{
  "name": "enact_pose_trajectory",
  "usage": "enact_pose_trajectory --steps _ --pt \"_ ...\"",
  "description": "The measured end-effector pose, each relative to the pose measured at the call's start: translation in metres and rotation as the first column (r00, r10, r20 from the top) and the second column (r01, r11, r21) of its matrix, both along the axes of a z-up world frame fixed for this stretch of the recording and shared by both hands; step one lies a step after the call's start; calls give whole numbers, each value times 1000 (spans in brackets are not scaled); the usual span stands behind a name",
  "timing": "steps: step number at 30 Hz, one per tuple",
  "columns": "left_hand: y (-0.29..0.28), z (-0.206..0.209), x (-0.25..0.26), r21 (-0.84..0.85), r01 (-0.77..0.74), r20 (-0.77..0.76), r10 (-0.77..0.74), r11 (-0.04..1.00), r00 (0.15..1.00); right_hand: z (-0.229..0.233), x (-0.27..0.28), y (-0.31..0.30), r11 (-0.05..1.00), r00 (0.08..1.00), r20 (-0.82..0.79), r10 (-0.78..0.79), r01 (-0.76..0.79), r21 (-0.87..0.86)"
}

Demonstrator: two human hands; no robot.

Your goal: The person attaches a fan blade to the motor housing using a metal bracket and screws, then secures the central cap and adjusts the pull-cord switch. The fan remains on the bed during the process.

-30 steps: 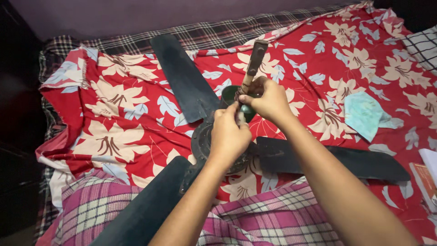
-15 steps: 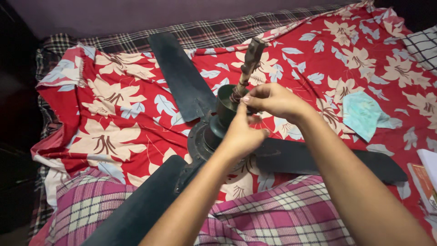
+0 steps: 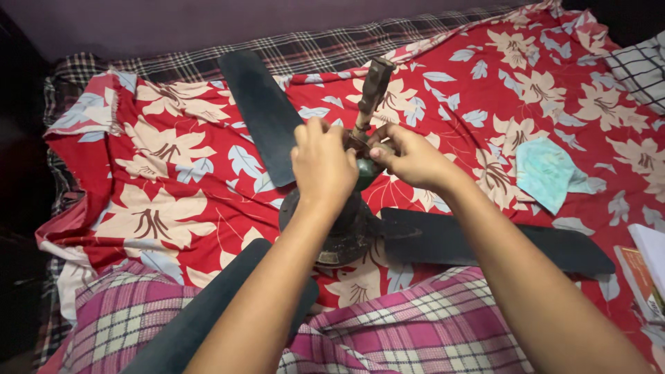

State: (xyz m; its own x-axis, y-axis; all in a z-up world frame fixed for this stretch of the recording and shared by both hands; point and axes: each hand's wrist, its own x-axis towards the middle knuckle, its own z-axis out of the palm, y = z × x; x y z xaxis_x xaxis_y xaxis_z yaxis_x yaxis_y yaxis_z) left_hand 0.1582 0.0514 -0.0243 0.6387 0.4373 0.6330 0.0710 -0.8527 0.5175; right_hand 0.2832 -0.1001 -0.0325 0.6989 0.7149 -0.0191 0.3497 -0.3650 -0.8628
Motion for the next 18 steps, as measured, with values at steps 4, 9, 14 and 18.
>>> enact_pose_trajectory --steps 4,9,14,18 --pt "-5 -18 4 35 79 73 -81 996 994 3 -12 1 996 998 -66 -23 29 79" --pt "1 -26 1 -21 171 92 -168 985 981 7 -25 0 988 998 -50 40 -32 151" --pt "7 -21 -7 -72 206 30 -204 976 978 12 -29 1 977 981 -196 5 37 209" --pt "7 -19 -11 -78 218 100 -210 973 973 5 -36 2 918 979 -145 -143 186 351"
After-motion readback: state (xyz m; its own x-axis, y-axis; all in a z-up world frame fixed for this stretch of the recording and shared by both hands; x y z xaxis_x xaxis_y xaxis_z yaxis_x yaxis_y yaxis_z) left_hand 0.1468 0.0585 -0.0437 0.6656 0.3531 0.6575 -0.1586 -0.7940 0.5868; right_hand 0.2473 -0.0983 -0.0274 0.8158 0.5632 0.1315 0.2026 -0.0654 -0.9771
